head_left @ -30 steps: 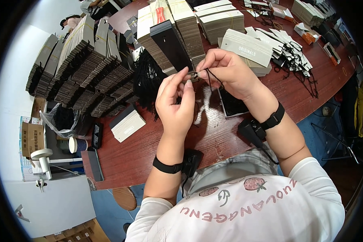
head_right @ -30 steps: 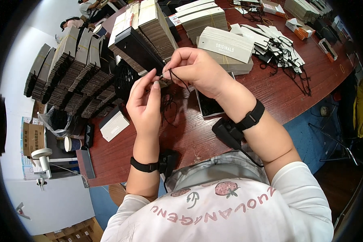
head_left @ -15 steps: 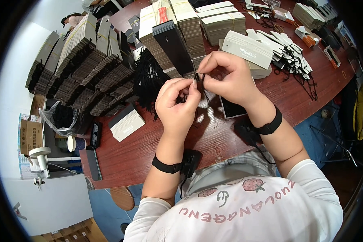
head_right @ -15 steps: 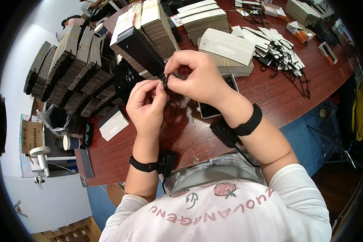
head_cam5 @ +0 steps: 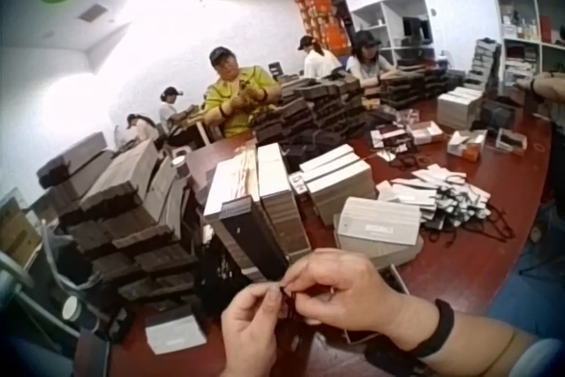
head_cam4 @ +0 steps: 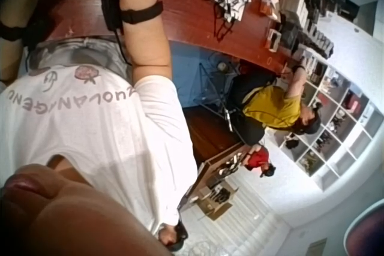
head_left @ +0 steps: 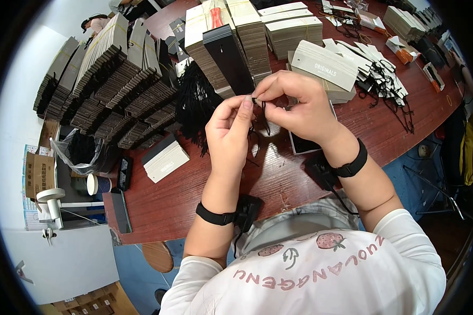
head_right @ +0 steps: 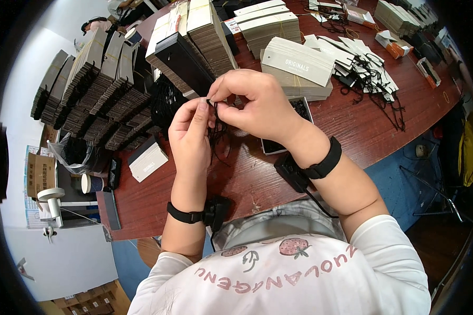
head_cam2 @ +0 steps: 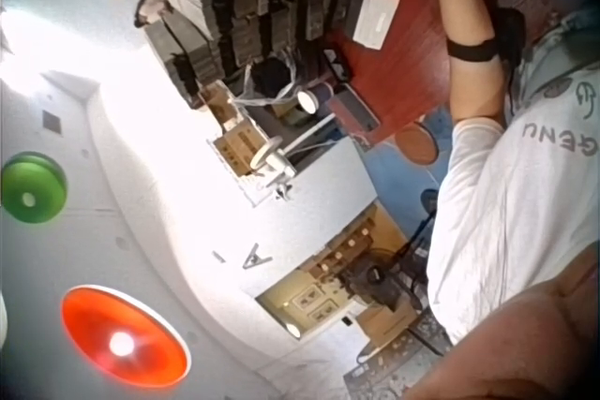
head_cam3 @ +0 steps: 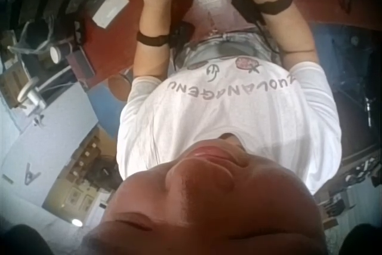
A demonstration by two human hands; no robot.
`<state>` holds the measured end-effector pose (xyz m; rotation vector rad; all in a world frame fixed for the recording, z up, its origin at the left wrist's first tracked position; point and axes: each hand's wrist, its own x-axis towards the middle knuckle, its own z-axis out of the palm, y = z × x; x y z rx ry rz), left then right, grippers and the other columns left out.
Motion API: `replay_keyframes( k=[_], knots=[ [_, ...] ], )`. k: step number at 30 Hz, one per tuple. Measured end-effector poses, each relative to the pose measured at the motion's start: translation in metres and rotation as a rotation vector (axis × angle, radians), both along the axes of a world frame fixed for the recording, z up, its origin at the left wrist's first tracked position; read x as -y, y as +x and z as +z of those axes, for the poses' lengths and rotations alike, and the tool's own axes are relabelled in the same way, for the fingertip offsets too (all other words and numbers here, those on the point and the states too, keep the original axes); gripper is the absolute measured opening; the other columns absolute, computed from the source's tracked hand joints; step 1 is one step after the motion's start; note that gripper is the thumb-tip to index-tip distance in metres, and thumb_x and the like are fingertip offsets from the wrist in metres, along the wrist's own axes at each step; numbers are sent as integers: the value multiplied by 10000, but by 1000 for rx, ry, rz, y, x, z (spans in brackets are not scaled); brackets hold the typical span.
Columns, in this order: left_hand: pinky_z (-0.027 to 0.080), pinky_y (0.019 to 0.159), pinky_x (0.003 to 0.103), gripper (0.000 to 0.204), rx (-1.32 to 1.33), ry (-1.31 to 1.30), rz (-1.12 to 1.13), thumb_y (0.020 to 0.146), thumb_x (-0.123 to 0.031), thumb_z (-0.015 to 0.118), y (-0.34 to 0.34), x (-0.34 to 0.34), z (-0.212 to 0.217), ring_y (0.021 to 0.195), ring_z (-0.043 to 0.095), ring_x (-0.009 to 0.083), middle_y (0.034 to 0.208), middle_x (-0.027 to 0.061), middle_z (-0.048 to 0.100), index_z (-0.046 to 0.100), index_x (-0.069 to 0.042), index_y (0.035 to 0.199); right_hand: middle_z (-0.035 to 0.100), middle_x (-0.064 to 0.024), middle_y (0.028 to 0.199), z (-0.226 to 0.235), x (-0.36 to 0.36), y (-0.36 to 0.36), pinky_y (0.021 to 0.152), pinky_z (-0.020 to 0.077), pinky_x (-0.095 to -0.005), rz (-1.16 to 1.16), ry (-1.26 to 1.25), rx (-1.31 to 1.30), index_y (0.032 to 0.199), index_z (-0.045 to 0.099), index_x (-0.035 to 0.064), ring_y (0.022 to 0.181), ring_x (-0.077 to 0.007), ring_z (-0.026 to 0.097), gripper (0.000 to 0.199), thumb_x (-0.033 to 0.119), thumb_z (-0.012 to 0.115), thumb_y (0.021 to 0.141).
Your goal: Assembling black elastic cords through holes in white and grey cardstock product tags and securing them.
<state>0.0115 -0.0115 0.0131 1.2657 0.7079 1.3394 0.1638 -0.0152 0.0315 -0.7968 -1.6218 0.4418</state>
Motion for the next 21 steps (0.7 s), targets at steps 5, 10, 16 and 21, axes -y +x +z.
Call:
replay_keyframes(
  k=[5, 10, 16, 21],
  knots=[
    [403, 648, 206, 139, 16, -29, 5, 909, -111, 544, -3, -3, -1, 713, 503, 82, 829, 37, 591, 587, 3, 974, 650, -49, 812, -1, -2, 0, 543, 424, -226, 39, -56, -80, 763, 626, 26, 677, -120, 584, 63, 12, 621, 701],
    [416, 665, 235, 132, 185, -116, -62, 896, -80, 539, -7, -5, -1, 737, 516, 111, 849, 62, 594, 584, 16, 974, 644, -38, 812, -3, -4, 4, 568, 431, -198, 108, -113, -111, 810, 638, 20, 687, -97, 591, 66, 10, 620, 746],
    [421, 668, 240, 122, 211, -132, -32, 882, -85, 565, -9, -5, -1, 737, 525, 117, 842, 63, 595, 596, 12, 948, 627, -103, 836, 4, -5, 16, 621, 481, -211, 510, -634, -463, 985, 554, 8, 749, -151, 627, 162, 82, 584, 844],
    [404, 621, 206, 115, 168, -136, 16, 869, -96, 596, -5, -4, 1, 683, 514, 77, 791, 26, 597, 613, 3, 924, 632, -85, 787, 14, -4, 21, 564, 464, -213, 700, -879, -703, 941, 571, -15, 673, -128, 616, 174, 110, 603, 825]
  ],
)
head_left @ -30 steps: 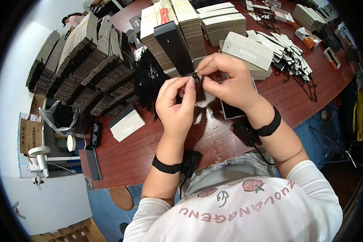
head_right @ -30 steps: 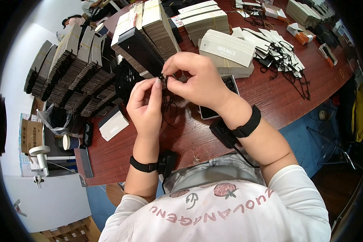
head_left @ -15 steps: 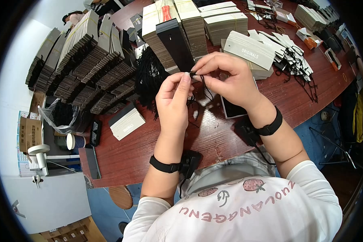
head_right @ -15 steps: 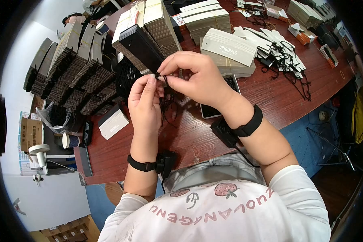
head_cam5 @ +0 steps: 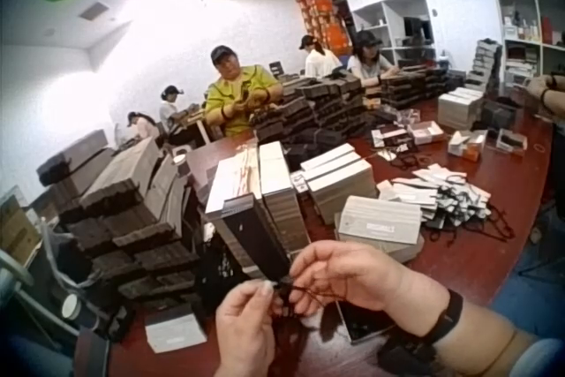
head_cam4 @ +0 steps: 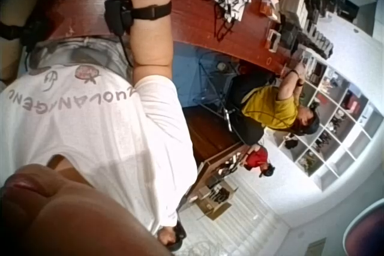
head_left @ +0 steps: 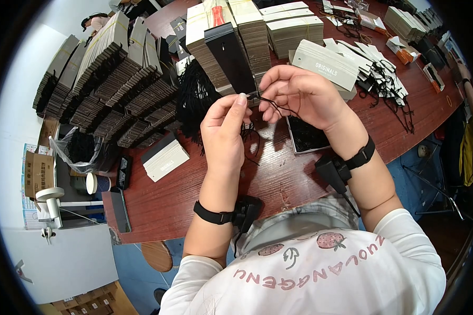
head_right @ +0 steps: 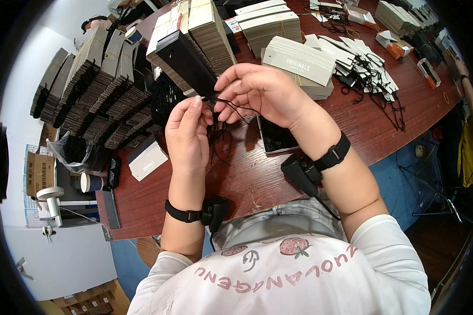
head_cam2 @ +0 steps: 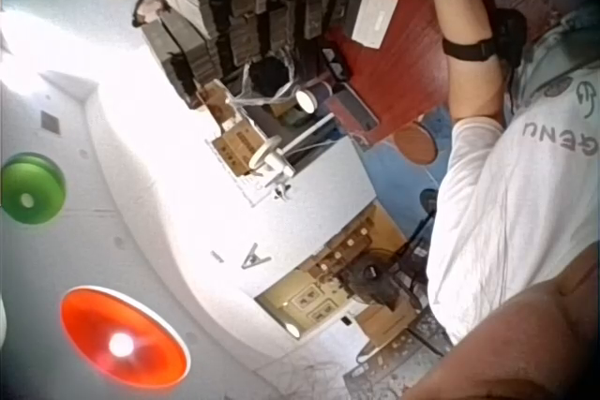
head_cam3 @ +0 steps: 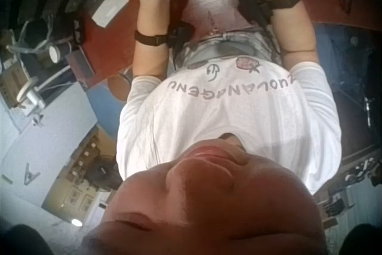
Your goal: Assembling black elastic cords through holes in white and grey cardstock product tags and securing them.
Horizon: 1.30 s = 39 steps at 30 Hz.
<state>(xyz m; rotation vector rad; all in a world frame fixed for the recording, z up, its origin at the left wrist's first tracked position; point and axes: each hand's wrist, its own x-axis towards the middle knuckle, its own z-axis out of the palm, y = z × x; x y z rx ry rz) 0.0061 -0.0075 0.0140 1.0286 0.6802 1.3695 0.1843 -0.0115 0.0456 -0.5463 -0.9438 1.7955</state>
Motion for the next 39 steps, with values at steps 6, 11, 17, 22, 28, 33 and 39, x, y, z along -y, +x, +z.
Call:
replay_keyframes(
  k=[6, 11, 17, 22, 28, 33, 39],
  knots=[
    [384, 599, 207, 106, -90, 24, -4, 866, -86, 593, 0, 0, 0, 664, 498, 74, 771, 24, 586, 614, 8, 910, 601, -28, 702, -14, -4, -1, 495, 397, -192, -55, 120, 260, 841, 589, 14, 555, -64, 533, 130, 124, 651, 807],
    [373, 592, 199, 105, -106, 27, -3, 857, -81, 601, 0, 0, -3, 650, 491, 67, 743, 19, 583, 624, 12, 901, 583, 21, 699, -7, 0, -5, 494, 375, -167, -178, 197, 438, 854, 621, 9, 584, -23, 500, 89, 81, 652, 811],
    [367, 579, 194, 104, -142, 14, 15, 854, -84, 609, 1, -1, -3, 628, 480, 61, 724, 12, 579, 630, 9, 894, 625, -7, 773, -13, -2, -4, 595, 427, -159, -197, 245, 470, 891, 642, -6, 678, -35, 545, 99, 54, 646, 813],
    [359, 577, 187, 86, -152, 23, 9, 847, -79, 620, 3, 0, -2, 619, 460, 49, 706, -3, 565, 634, 1, 875, 620, 6, 753, -12, -2, -4, 580, 416, -161, -241, 314, 566, 872, 655, -12, 663, -22, 528, 100, 63, 663, 805],
    [355, 576, 184, 69, -191, 56, 34, 839, -68, 627, 3, 0, -3, 621, 456, 45, 717, -8, 565, 630, -2, 859, 622, 10, 722, -10, -3, -3, 570, 418, -172, -244, 290, 614, 853, 671, -4, 650, -24, 527, 99, 75, 672, 793],
    [354, 575, 183, 61, -170, 6, 16, 842, -64, 619, 2, 0, -4, 620, 456, 48, 716, -8, 562, 625, -4, 848, 610, 25, 724, -9, -2, -2, 562, 399, -157, -259, 275, 530, 855, 661, 0, 647, -8, 513, 86, 52, 670, 788],
    [353, 567, 186, 60, -165, -19, -7, 851, -68, 603, 0, 0, -1, 608, 449, 50, 690, -12, 543, 611, -9, 841, 640, -8, 698, -4, 1, -4, 554, 426, -187, -247, 305, 673, 822, 686, 0, 614, -36, 536, 106, 66, 701, 740]
  ],
)
